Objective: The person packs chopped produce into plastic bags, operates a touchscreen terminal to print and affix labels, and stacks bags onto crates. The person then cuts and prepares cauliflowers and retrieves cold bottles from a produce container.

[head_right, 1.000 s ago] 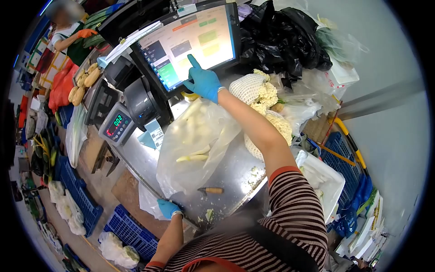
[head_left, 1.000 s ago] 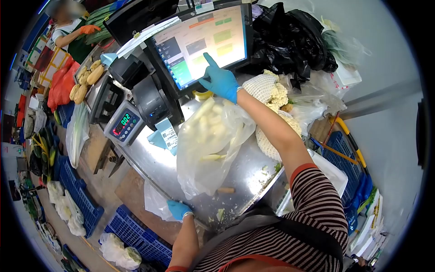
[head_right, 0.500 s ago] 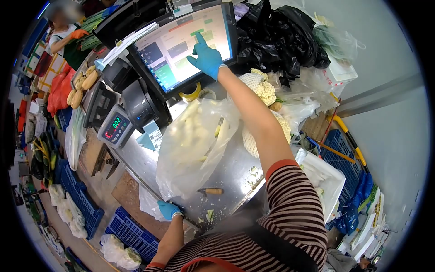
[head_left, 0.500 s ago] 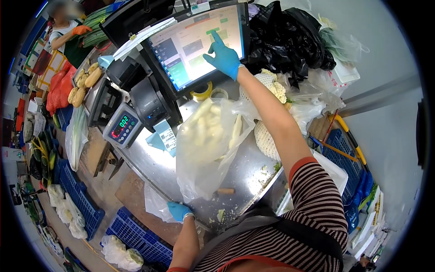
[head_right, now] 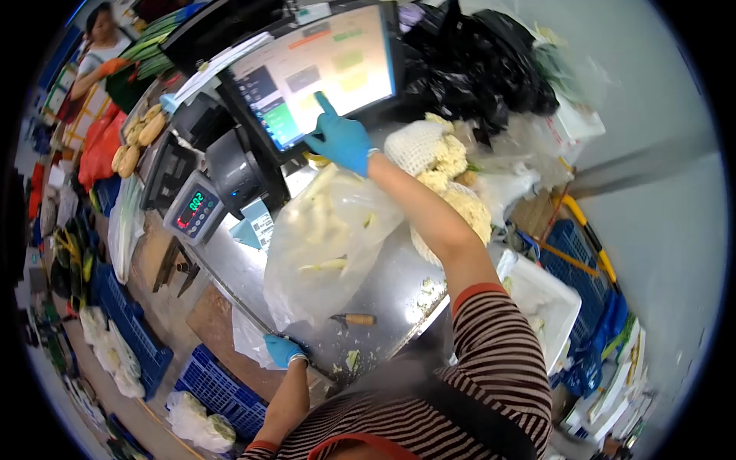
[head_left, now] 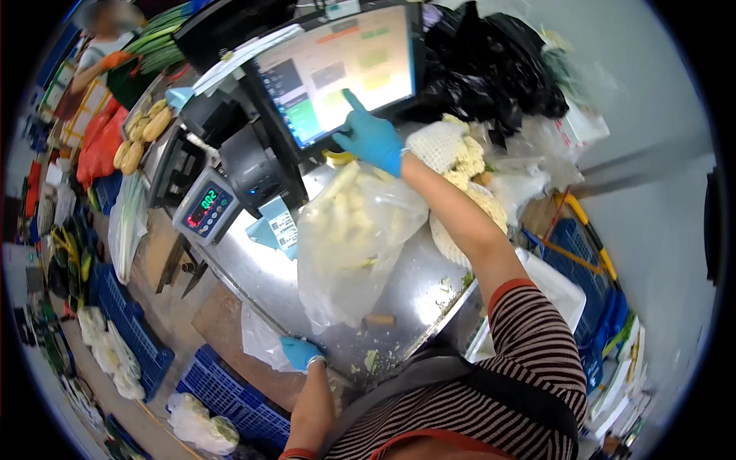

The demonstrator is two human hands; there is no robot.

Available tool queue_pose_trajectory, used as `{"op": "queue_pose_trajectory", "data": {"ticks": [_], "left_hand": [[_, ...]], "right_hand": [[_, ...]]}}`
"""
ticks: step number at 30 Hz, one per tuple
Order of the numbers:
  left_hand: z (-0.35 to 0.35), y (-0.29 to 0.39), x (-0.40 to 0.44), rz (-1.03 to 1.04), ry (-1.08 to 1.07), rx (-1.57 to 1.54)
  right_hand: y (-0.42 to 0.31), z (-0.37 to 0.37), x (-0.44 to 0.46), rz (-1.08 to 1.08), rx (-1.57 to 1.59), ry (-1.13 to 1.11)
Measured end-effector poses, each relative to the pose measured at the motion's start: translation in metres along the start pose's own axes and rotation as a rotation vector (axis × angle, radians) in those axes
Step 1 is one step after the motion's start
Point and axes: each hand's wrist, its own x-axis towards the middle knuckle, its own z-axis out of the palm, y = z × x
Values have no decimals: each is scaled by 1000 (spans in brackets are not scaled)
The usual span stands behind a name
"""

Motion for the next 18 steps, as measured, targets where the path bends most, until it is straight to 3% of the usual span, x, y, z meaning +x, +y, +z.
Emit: {"op": "queue_pose_trajectory", "data": {"ticks": [1, 2, 6, 9, 10, 11, 13, 14, 17, 18], "left_hand": [[7, -7, 5, 43, 2, 32], [10, -19, 6, 94, -6, 74], [0, -6, 2, -13, -105, 76], [-14, 15, -4, -192, -125, -171], [-5, 8, -3, -85, -79, -19], [-1, 5, -3, -114, -103, -45], [3, -4, 6, -178, -142, -71], [9, -9, 13, -211, -138, -97], [-30, 43, -28, -277, -133, -169], [-27, 43, -29, -321, -126, -298]], "right_hand": [[1, 4, -6, -118, 81, 106], [3, 9, -7, -44, 70, 15], [-19, 1, -22, -96, 97, 90], [-26, -1, -34, -143, 118, 118], [-27, -5, -39, -145, 141, 64], [-30, -9, -45, -133, 168, 10], [-41, -3, -62, -106, 202, 194], [-58, -31, -78, -79, 245, 182], [-79, -48, -117, -196, 250, 498], [-82, -54, -131, -205, 253, 413]]}}
